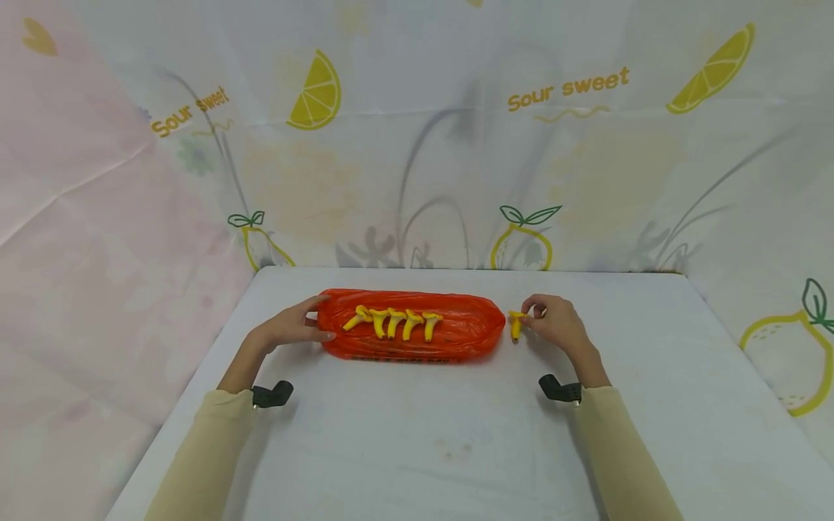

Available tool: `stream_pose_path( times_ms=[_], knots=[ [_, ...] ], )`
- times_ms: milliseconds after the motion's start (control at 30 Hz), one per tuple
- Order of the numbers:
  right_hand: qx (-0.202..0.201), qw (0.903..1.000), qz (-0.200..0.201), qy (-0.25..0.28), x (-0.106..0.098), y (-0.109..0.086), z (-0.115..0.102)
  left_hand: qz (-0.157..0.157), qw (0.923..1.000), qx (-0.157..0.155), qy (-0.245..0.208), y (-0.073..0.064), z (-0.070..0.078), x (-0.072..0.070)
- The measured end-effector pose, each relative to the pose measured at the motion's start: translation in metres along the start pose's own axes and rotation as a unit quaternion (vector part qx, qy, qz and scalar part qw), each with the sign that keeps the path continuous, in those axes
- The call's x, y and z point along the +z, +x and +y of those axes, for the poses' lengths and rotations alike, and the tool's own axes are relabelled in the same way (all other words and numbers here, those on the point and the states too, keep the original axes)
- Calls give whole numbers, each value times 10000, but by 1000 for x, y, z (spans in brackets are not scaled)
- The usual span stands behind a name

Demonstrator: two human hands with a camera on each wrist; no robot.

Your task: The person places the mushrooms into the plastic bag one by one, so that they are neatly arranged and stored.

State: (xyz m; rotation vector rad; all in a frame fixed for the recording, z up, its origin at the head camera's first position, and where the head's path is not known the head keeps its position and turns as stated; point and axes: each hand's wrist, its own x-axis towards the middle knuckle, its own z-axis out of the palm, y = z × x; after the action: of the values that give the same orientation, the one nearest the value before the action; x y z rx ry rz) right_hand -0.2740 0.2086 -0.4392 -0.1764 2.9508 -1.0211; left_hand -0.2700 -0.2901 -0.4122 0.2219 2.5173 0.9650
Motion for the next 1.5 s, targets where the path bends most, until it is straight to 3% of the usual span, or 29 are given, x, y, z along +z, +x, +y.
stream_pose_path(
  times_ms=[300,633,933,1500],
  knots=[
    [-431,9985,311,142,-7,0,3,12,10000,-48,53,0,1,-1],
    [-600,9960,341,569,-17,-5,-5,-5,10000,63,61,-1,1,0],
    [-609,9944,537,681,-21,-8,-18,43,10000,-57,53,0,-1,1],
    [-796,9886,641,1104,-8,-2,-45,24,10000,41,75,3,-4,0]
  ],
)
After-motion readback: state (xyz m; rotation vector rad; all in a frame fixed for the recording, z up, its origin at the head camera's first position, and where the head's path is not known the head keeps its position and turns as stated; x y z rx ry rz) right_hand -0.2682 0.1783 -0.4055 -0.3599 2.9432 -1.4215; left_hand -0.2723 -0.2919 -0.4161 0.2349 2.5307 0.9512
